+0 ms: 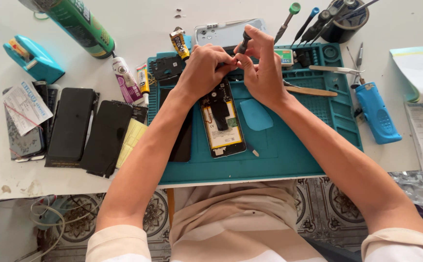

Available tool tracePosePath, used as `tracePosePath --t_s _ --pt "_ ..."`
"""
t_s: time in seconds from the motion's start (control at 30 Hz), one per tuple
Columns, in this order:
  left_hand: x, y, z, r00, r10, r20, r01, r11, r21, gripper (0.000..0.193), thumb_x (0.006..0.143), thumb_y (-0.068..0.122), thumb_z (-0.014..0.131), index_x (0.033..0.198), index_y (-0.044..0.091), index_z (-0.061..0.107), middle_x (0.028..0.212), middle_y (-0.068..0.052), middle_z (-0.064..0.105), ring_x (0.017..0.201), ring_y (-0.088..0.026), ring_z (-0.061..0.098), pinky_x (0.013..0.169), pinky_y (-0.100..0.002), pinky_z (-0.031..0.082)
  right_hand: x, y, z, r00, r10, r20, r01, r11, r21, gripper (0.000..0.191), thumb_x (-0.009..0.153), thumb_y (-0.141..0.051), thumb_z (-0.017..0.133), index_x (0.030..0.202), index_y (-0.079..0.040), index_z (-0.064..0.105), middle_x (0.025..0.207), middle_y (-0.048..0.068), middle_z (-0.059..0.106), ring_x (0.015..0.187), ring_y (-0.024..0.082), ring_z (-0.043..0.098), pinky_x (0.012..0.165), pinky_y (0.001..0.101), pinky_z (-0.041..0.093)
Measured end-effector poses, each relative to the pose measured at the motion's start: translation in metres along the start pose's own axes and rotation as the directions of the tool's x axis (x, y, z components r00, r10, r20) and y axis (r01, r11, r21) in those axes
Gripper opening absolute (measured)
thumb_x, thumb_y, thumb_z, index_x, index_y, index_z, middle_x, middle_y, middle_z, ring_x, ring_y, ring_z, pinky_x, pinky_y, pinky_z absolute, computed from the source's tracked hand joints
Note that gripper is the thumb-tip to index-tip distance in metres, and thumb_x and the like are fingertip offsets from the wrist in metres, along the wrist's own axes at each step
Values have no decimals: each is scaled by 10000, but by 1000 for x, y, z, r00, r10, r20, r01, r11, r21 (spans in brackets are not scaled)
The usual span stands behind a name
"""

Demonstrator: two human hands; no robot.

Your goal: The person disassembles a smartphone at a repair workbench, using a screwdriver to remove screws from the opened phone body and handling internal components. They pick up and set down small parts, reposition the phone, and work on the exposed battery and frame area throughout the episode.

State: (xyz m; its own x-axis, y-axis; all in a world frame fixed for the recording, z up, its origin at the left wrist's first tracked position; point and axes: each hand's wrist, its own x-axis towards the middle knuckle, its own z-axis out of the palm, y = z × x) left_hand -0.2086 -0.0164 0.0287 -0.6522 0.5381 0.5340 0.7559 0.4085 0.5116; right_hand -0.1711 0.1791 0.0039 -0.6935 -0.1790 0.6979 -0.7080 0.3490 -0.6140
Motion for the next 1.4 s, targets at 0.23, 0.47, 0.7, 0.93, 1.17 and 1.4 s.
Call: tracePosePath --t_s 0.23,0.47,0.7,0.93,1.17,1.4 --pt "-2 -6 2 997 65 -37 -67 997 -49 123 846 88 812 968 75 810 915 -114 753 877 -302 701 792 -406 559 0 1 3 995 -98 -13 98 994 -53 538 1156 8 631 1564 -101 298 1123 137 702 1004 197 756 833 305 671" --pt "-7 -8 2 997 60 -52 -62 997 -41 106 849 95 819 949 59 808 886 -111 748 858 -305 690 775 -412 554 1 -4 6 995 -103 -2 102 993 -62 559 1160 32 642 1570 -100 285 1058 134 694 970 196 749 789 286 671" --pt "-8 -8 3 996 71 -55 -74 996 -50 120 843 85 821 956 50 803 891 -114 745 864 -304 689 790 -409 556 1 -4 6 994 -112 -2 112 991 -72 555 1156 31 650 1560 -86 288 1091 139 687 964 200 742 815 301 669" --pt "-10 -9 1 996 66 -62 -69 997 -36 112 835 82 820 943 54 806 901 -114 752 875 -307 694 789 -407 556 -1 -5 8 992 -124 -12 123 990 -75 542 1162 41 651 1551 -89 297 1040 139 693 929 190 735 762 286 644" --pt "-13 -9 1 994 75 -79 -79 995 -53 116 839 84 817 950 52 804 892 -117 749 882 -323 687 793 -416 556 -3 -6 9 996 -86 -1 86 996 -16 510 1185 64 637 1517 -83 278 1067 140 688 942 173 724 783 261 651" --pt "-11 -10 5 996 66 -62 -69 997 -37 90 846 84 831 930 56 813 862 -129 742 861 -325 688 784 -422 549 -3 0 7 995 -103 -2 103 995 -16 531 1169 49 656 1512 -98 279 1038 125 667 925 175 709 780 270 640"
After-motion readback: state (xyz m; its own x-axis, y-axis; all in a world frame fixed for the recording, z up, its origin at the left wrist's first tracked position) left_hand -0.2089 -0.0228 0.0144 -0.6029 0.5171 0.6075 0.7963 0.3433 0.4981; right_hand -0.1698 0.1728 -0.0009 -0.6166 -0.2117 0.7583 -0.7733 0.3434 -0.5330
